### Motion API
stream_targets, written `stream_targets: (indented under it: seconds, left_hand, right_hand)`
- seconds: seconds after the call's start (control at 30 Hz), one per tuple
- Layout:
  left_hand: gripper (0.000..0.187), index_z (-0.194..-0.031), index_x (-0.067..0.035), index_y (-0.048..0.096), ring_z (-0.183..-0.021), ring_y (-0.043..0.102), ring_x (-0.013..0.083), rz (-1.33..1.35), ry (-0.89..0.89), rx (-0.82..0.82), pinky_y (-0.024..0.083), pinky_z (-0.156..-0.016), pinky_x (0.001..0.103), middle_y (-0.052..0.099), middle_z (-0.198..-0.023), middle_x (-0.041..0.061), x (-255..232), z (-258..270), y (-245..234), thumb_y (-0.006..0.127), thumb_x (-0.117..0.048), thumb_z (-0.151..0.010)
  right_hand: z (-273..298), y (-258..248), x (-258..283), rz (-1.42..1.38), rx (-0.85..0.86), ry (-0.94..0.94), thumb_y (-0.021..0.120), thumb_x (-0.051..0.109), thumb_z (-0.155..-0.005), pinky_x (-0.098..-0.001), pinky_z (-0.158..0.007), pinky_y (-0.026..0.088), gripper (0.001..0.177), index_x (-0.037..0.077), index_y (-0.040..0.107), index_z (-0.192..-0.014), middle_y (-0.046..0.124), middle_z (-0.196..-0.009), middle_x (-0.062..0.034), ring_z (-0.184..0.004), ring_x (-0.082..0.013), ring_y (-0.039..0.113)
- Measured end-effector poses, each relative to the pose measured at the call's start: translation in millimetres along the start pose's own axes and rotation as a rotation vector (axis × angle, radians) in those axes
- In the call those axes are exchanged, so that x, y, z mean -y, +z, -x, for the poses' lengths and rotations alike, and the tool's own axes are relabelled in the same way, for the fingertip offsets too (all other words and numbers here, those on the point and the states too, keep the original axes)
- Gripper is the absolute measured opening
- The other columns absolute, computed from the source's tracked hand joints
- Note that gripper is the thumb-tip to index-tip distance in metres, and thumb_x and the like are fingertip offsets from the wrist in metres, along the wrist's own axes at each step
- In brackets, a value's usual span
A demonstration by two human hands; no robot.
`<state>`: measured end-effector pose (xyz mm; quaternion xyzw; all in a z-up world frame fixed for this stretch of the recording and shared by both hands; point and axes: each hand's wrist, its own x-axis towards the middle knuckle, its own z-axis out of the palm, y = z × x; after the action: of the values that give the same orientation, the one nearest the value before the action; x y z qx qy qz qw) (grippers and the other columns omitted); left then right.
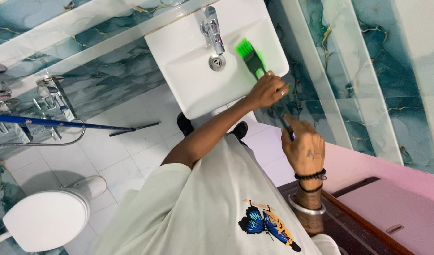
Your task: The person cleans a sink and faucet by applying a blue liquid from a bottle and scrubbing the surfaces with a long-handled green brush.
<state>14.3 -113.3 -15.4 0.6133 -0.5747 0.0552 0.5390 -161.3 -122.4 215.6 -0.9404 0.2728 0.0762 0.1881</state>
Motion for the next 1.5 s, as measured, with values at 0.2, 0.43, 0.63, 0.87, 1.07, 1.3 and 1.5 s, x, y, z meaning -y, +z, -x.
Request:
stream_targets:
  seconds: [0.2, 0.43, 0.63, 0.87, 1.07, 1.3, 1.5]
  left_hand:
    - [0.044, -0.062, -0.006, 0.067, -0.07, 0.065, 0.0404, -0.139, -0.606, 0.396, 0.047, -0.073, 0.053, 0.067, -0.069, 0.019, -21.5, 52.9, -70.7, 0.059, -0.033, -0.096]
    - [0.052, -0.06, -0.003, 0.062, -0.062, 0.061, 0.0418, 0.104, -0.463, 0.395, 0.049, -0.068, 0.052, 0.061, -0.062, 0.019, -21.6, 36.0, -56.8, 0.059, -0.037, -0.098]
    - [0.056, -0.07, 0.0, 0.058, -0.07, 0.062, 0.0422, 0.19, -0.606, 0.637, 0.045, -0.072, 0.055, 0.06, -0.069, 0.023, -13.0, 0.4, -37.8, 0.052, -0.047, -0.1]
    - [0.049, -0.075, -0.008, 0.074, -0.08, 0.068, 0.0403, 0.027, -0.636, 0.756, 0.048, -0.077, 0.054, 0.071, -0.077, 0.02, -14.9, 45.9, -117.5, 0.055, -0.048, -0.096]
    - [0.044, -0.081, -0.003, 0.068, -0.082, 0.07, 0.0362, 0.077, -0.77, 0.887, 0.051, -0.078, 0.047, 0.07, -0.08, 0.023, -18.5, 20.6, -116.6, 0.06, -0.041, -0.101]
    - [0.02, -0.107, -0.014, 0.069, -0.127, 0.053, 0.0264, -0.262, -0.184, 0.331, 0.03, -0.106, 0.057, 0.064, -0.119, 0.003, 65.3, -20.8, -220.5, 0.073, -0.012, -0.087]
    - [0.045, -0.126, -0.012, 0.074, -0.129, 0.056, 0.0346, -0.355, 0.1, 0.436, 0.037, -0.104, 0.054, 0.062, -0.136, 0.009, 139.1, -42.0, -270.5, 0.084, -0.034, -0.089]
  right_hand:
    - [-10.9, 20.9, 22.3, -0.327, -0.257, 0.002, 0.076, 0.008, -0.093, -0.0338, -0.057, 0.053, 0.035, 0.002, 0.07, -0.127, 0.077, -0.099, -0.0162, -0.071, -0.0206, 0.073]
    - [15.7, 22.0, 39.6, -0.592, -0.237, 0.002, 0.078, 0.008, -0.091, -0.0242, -0.051, 0.04, 0.029, 0.0, 0.071, -0.118, 0.077, -0.1, -0.0091, -0.057, -0.0099, 0.052]
    - [12.9, 5.6, 36.1, -0.478, -0.537, -0.136, 0.074, 0.006, -0.099, -0.0273, -0.06, 0.041, 0.011, 0.0, 0.073, -0.108, 0.073, -0.095, -0.0082, -0.066, -0.0119, 0.056]
    - [7.2, 39.6, 65.7, -0.675, -0.399, -0.197, 0.069, 0.01, -0.104, -0.0325, -0.079, 0.055, 0.012, 0.0, 0.071, -0.109, 0.072, -0.102, -0.0118, -0.09, -0.0197, 0.07]
    - [13.2, 20.4, 52.8, -0.266, 0.0, 0.151, 0.08, 0.022, -0.085, -0.0406, -0.068, 0.058, 0.045, 0.003, 0.068, -0.123, 0.071, -0.108, -0.0209, -0.077, -0.0312, 0.075]
    - [29.3, 73.8, 58.5, -0.077, 0.13, 0.03, 0.07, 0.017, -0.085, -0.0517, -0.071, 0.054, 0.056, 0.007, 0.059, -0.139, 0.071, -0.107, -0.0221, -0.082, -0.0441, 0.068]
    - [33.5, 83.9, 54.2, -0.256, 0.068, 0.083, 0.065, 0.023, -0.092, -0.0505, -0.079, 0.055, 0.054, 0.008, 0.055, -0.143, 0.071, -0.104, -0.0257, -0.094, -0.0429, 0.07]
